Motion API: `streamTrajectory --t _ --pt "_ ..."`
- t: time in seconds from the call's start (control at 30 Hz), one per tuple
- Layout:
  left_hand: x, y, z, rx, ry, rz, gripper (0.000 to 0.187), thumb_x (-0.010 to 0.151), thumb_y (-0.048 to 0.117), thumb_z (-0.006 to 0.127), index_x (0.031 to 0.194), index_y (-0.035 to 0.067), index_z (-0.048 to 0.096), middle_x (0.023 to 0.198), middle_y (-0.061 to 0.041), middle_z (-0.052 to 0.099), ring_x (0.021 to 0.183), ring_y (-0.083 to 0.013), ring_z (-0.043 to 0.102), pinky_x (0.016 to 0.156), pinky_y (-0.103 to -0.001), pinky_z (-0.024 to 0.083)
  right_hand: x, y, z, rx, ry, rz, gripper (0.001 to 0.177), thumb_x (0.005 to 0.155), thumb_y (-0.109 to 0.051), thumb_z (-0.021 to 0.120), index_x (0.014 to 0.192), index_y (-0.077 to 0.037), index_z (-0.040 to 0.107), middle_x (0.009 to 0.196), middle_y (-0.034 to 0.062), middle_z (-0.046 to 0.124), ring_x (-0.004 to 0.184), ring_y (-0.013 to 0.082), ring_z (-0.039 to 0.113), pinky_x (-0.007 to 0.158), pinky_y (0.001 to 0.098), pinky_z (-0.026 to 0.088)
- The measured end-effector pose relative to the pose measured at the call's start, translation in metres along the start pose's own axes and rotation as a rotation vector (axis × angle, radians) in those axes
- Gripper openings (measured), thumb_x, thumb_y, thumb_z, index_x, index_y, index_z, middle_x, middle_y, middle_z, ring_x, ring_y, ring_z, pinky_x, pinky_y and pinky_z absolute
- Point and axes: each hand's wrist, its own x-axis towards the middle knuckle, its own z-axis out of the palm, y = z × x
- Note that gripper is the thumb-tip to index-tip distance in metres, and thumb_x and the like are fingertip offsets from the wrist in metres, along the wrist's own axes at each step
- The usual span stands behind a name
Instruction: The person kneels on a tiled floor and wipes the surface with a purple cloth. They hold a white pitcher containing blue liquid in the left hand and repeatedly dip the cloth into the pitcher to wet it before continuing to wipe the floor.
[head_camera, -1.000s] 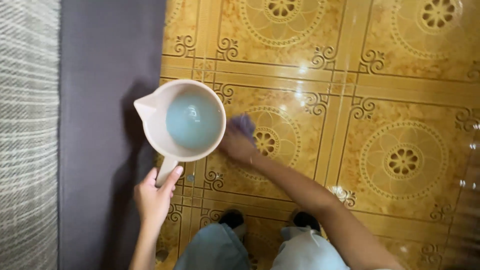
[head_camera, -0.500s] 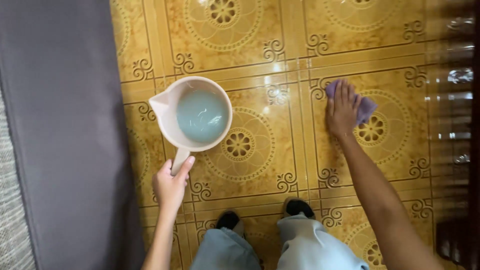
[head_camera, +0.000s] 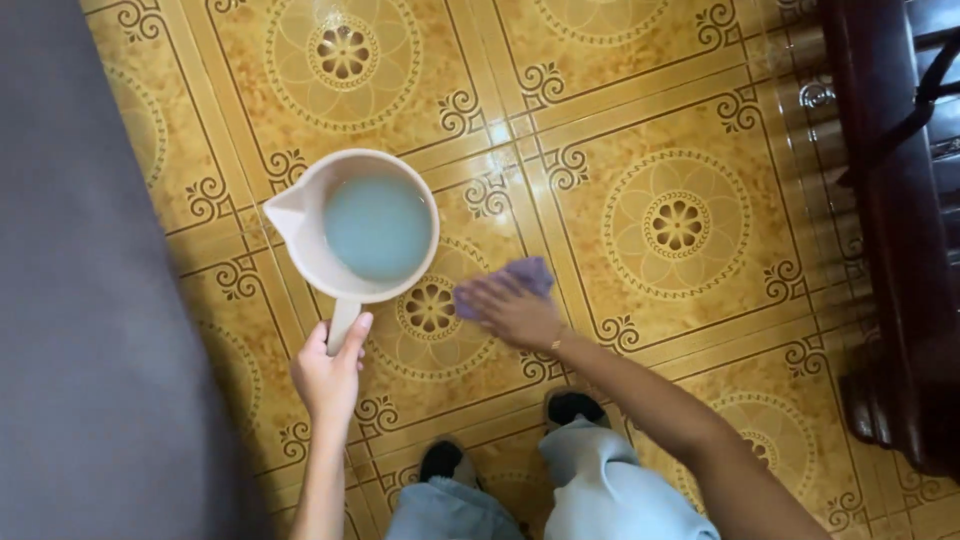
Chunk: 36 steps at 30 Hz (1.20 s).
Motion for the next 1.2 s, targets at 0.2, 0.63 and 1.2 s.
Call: streamTrajectory --t 0.2,0.63,1.2 --pt "0.005 -0.009 0.001 0.05 0.045 0.049 0.027 0.075 0.031 0.07 0.072 0.005 0.061 0.051 -0.007 0.055 0.043 -0.0163 0.052 0.046 -0.026 0.04 -0.065 0.131 -0.027 -0.004 0.015 0.026 0.047 0.089 -0.034 0.028 0.131 -0.012 0.032 0.138 0.0059 0.029 0.127 0.0242 0.027 0.102 0.045 0.021" --pt "0.0 -0.005 0.01 0.022 -0.03 0.086 0.028 0.074 0.032 0.07 0.074 0.006 0.062 0.051 -0.007 0.055 0.042 -0.0156 0.051 0.044 -0.026 0.039 -0.036 0.03 0.023 -0.017 0.039 0.057 0.048 0.083 -0.027 0.033 0.127 -0.007 0.037 0.135 0.0108 0.034 0.125 0.0303 0.029 0.099 0.0465 0.027" --pt "0.013 -0.002 -0.002 0.382 -0.086 0.16 0.046 0.07 0.053 0.058 0.056 0.01 0.048 0.045 -0.002 0.047 0.043 -0.0155 0.042 0.045 -0.03 0.03 -0.061 0.079 -0.138 0.713 0.494 1.52 0.045 0.083 -0.006 0.022 0.128 -0.009 0.029 0.136 0.0128 0.025 0.124 0.0261 0.026 0.103 0.0408 0.019"
